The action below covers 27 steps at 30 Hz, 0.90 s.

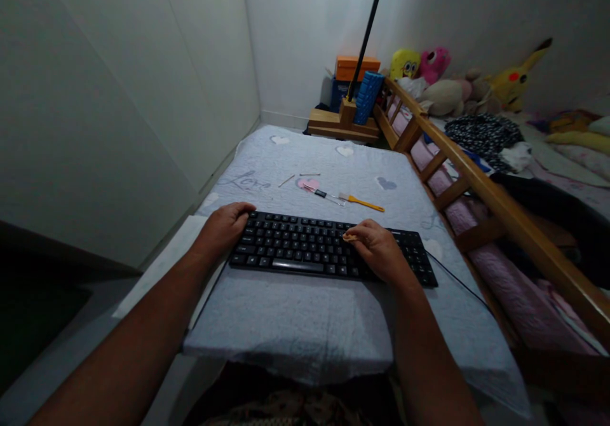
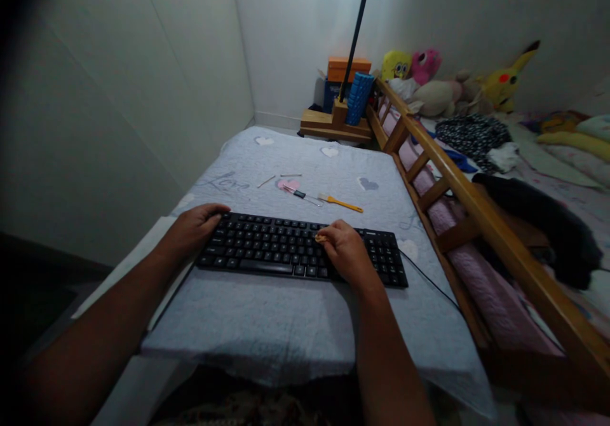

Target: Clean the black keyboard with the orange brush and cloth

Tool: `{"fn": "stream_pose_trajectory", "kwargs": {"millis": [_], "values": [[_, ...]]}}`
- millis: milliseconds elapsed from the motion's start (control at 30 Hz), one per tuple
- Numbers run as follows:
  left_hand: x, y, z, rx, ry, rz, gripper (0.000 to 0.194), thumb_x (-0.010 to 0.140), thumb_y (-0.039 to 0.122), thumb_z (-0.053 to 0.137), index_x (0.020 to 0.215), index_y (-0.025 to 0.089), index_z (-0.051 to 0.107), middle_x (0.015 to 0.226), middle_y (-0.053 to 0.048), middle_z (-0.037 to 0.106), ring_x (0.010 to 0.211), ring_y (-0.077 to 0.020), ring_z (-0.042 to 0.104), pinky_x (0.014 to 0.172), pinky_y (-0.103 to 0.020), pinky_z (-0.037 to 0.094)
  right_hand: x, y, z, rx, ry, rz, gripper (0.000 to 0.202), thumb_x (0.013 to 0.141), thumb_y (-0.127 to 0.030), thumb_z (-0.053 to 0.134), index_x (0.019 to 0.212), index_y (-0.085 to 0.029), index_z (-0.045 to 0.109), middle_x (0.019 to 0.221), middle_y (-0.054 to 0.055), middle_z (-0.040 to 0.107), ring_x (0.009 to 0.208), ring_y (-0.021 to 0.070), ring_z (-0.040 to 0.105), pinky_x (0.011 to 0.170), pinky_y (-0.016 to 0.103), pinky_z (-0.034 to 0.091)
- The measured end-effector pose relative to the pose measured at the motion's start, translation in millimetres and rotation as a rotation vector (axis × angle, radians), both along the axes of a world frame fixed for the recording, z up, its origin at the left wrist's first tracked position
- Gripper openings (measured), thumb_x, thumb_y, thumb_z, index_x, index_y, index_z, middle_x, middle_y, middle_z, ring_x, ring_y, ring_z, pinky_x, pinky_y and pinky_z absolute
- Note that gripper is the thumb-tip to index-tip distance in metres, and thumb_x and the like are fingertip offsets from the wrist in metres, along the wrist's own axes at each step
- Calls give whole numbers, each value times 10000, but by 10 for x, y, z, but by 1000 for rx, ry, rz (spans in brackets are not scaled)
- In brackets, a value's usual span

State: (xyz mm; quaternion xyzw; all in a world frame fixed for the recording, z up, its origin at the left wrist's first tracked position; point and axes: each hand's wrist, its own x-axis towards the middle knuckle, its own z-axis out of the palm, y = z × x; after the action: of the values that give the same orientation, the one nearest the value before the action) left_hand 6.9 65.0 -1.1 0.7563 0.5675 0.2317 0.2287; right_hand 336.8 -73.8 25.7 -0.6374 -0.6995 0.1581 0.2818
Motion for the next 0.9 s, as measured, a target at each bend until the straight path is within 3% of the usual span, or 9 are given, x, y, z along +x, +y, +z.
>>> {"fn": "stream_pose_trajectory", "kwargs": {"millis": [533, 900], "values": [[-16, 13, -17, -10, -9, -8, 476, 830, 367, 435, 1138, 174, 743, 1186, -105, 750, 1114, -288, 678, 1048, -413, 492, 16, -136, 197, -203, 2, 231, 187, 886, -93, 604, 900, -203, 754, 895, 38, 660, 830, 146, 637, 770, 275, 483], [-17, -9, -25, -8, -22, -4, 451, 839, 368, 450, 1130, 190, 745, 1169, -95, 757, 1104, -280, 683, 1045, -408, 496, 9, -204, 244, -272, -11, 368, 202, 881, -111, 593, 881, -218, 765, 850, 20, 629, 779, 130, 616, 720, 256, 463]]}}
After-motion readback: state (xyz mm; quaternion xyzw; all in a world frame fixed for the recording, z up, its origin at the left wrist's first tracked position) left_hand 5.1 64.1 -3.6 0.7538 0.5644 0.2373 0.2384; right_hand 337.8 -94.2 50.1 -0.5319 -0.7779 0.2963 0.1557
